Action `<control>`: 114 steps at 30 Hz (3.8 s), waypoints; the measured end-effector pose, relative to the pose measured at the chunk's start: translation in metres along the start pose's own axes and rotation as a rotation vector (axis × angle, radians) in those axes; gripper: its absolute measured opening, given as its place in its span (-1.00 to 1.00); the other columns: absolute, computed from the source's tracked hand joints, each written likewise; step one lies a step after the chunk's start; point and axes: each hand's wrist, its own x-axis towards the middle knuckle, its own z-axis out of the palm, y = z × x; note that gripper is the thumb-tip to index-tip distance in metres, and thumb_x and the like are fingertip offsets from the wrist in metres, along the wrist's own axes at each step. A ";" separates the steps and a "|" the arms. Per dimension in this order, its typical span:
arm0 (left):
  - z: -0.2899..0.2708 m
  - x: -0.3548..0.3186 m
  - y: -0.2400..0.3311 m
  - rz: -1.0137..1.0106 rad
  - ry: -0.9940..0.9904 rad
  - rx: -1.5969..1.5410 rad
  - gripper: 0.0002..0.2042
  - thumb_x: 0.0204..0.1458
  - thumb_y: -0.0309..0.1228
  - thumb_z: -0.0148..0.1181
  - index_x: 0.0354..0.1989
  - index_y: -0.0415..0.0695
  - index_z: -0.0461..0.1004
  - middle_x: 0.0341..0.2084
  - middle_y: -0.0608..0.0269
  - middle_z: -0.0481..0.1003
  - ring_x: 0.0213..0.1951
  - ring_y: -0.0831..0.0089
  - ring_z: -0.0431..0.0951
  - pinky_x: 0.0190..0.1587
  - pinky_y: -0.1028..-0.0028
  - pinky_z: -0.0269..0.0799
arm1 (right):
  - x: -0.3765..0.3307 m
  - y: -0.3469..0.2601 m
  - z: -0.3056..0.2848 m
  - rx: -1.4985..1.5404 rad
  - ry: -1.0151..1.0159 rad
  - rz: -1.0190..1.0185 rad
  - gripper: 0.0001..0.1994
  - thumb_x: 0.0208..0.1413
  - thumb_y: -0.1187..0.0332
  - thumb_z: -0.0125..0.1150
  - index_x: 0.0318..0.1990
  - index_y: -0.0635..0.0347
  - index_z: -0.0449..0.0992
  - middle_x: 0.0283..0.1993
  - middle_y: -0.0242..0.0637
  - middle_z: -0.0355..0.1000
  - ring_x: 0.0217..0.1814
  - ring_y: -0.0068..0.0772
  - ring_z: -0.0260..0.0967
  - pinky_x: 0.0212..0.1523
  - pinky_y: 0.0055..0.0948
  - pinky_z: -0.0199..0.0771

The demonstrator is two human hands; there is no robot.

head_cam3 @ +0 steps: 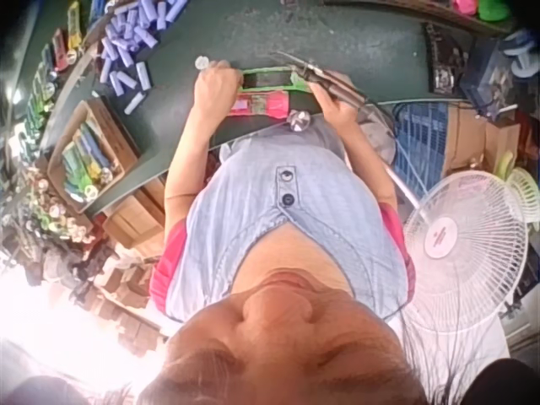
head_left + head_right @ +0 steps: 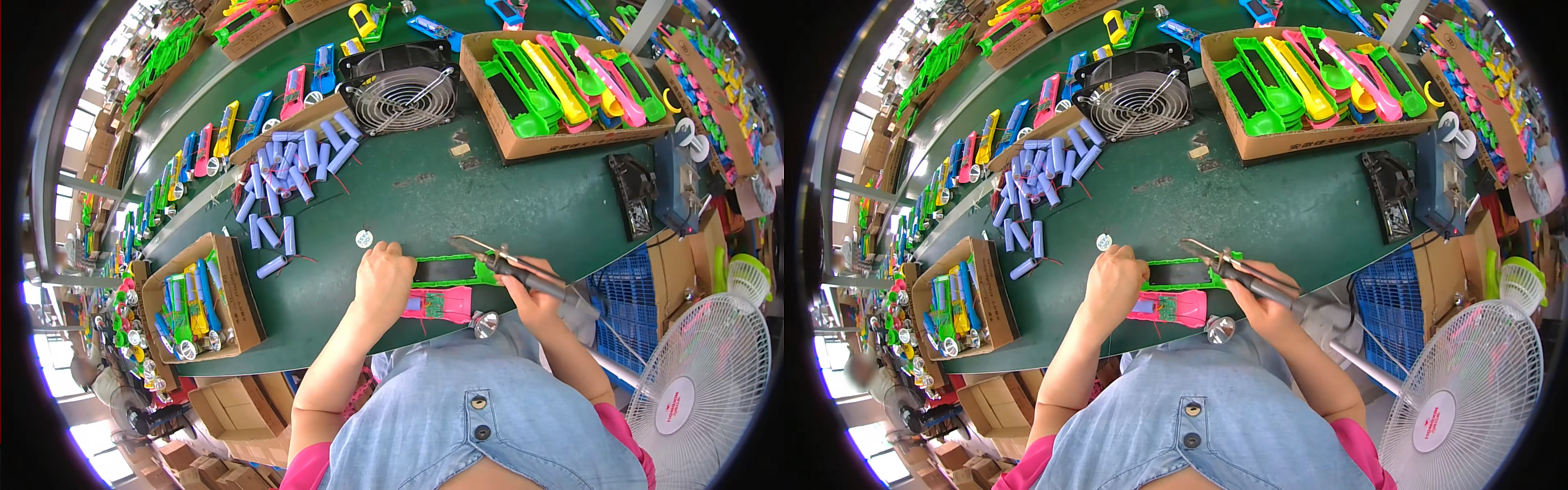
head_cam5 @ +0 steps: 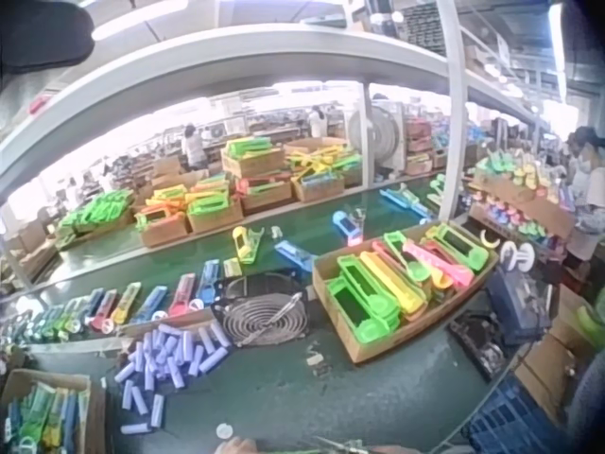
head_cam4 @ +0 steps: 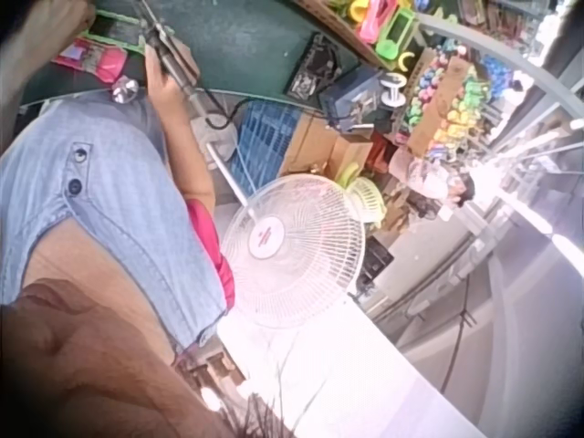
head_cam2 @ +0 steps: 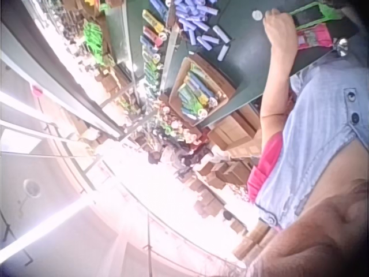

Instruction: The person solders internal components into flashlight casings by hand, connecting circuit boards and wires with a soldering iron and positioning batteries with pliers.

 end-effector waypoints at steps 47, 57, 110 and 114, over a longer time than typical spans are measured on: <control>0.017 -0.006 0.033 -0.045 0.270 -0.383 -0.94 -0.18 -0.59 0.12 -0.51 -0.19 0.51 -0.58 0.13 0.39 -0.50 0.18 0.46 -0.43 0.32 0.39 | 0.031 -0.009 -0.017 -0.364 -0.326 -0.398 -0.67 -0.23 0.42 0.38 -0.25 0.25 0.43 -0.34 -0.19 0.48 -0.26 -0.25 0.47 0.07 -0.18 0.34; 0.011 0.003 0.032 -0.061 0.161 -0.290 -0.95 -0.19 -0.54 0.11 -0.53 -0.17 0.50 -0.58 0.11 0.41 -0.54 0.15 0.47 -0.44 0.30 0.40 | 0.019 0.013 -0.022 0.338 -0.096 0.446 -0.81 -0.06 0.57 0.20 -0.27 0.39 0.38 -0.35 -0.20 0.43 -0.44 -0.51 0.43 -0.43 -0.59 0.45; 0.047 -0.036 0.028 0.331 0.517 -0.251 -0.81 -0.28 -0.49 0.18 -0.41 -0.05 0.42 -0.37 0.34 0.40 -0.36 0.39 0.38 -0.33 0.41 0.26 | 0.016 -0.013 0.008 -0.408 -0.470 -0.095 -0.31 -0.25 0.37 0.35 0.14 0.16 0.22 0.11 -0.24 0.19 0.07 -0.08 0.26 0.32 0.00 -0.17; 0.042 -0.035 0.036 0.259 0.520 -0.287 -0.80 -0.33 -0.51 0.25 -0.44 -0.07 0.44 -0.38 0.31 0.40 -0.33 0.36 0.38 -0.33 0.39 0.26 | 0.005 -0.017 0.002 -0.288 -0.374 -0.056 -0.44 -0.21 0.37 0.35 0.02 0.20 0.26 0.06 -0.24 0.33 0.04 -0.25 0.32 0.33 0.01 -0.26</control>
